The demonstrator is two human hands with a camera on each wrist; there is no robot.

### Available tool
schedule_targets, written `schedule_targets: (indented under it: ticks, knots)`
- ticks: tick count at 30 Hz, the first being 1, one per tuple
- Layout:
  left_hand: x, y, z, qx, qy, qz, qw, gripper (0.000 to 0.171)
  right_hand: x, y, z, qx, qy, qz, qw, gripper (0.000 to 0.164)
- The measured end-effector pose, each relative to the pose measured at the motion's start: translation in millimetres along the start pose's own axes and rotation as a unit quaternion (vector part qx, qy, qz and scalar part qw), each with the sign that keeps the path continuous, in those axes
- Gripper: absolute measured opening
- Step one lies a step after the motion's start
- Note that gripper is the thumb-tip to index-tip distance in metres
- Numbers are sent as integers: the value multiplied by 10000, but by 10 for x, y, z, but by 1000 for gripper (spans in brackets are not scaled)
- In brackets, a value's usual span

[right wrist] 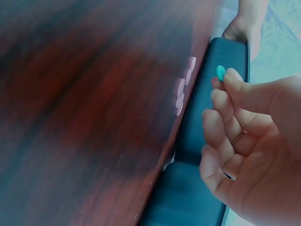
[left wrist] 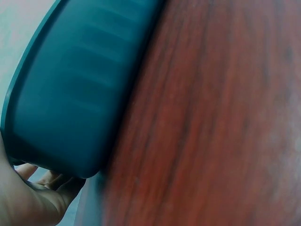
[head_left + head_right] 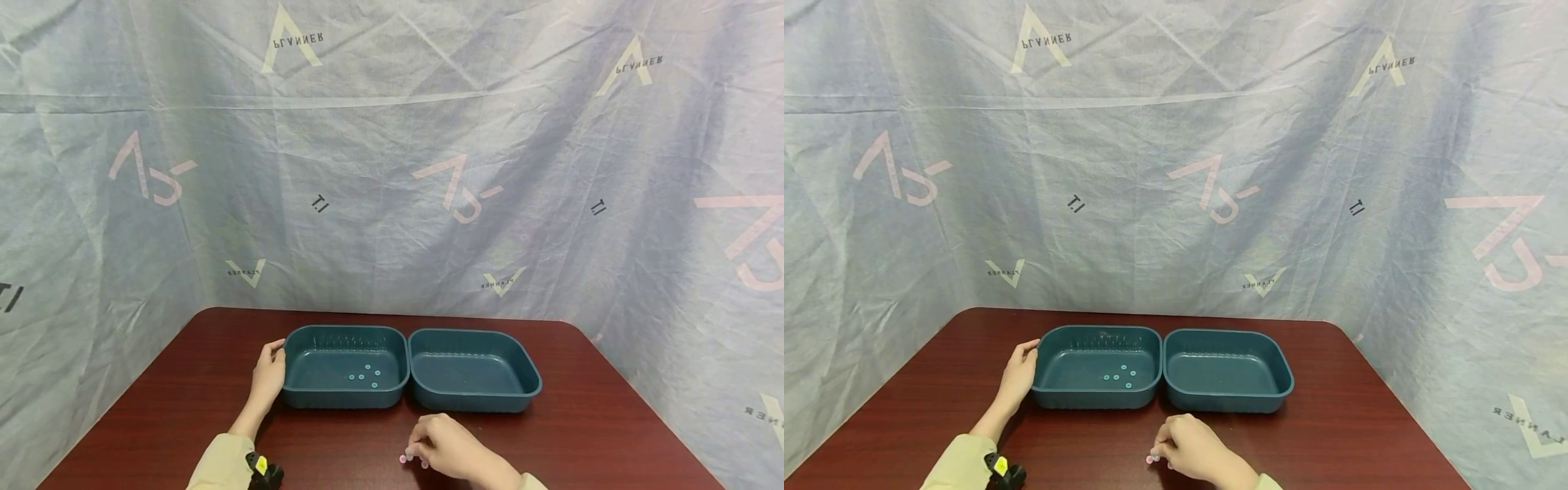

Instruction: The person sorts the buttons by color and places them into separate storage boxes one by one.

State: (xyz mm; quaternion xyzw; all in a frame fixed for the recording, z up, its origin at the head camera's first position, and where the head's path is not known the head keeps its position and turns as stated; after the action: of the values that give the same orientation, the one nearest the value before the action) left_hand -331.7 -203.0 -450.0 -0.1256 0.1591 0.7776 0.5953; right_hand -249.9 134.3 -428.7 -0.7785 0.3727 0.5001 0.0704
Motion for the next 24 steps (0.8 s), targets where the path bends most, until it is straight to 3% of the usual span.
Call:
schedule_targets:
  ticks: [13, 24]
  knots:
    - [-2, 10, -23, -3, -38, -5, 10000, 46, -74, 10, -15, 469, 728, 32, 9962, 13]
    - [-2, 4, -13, 30, -45, -14, 10000, 47, -192, 77, -40, 261, 321, 757, 9963, 11]
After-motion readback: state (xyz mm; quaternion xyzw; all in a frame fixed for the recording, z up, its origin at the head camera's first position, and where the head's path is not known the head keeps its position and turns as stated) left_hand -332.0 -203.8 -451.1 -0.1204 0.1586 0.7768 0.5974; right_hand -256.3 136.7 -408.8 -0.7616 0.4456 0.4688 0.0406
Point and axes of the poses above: each hand's wrist, its own y-axis towards the middle knuckle, its own x-axis out of the palm, z = x × y, the point moved 1 cm from there along y, towards the middle knuckle, and after that the axes turned 5 degrees about y, right-handed, at the moved point
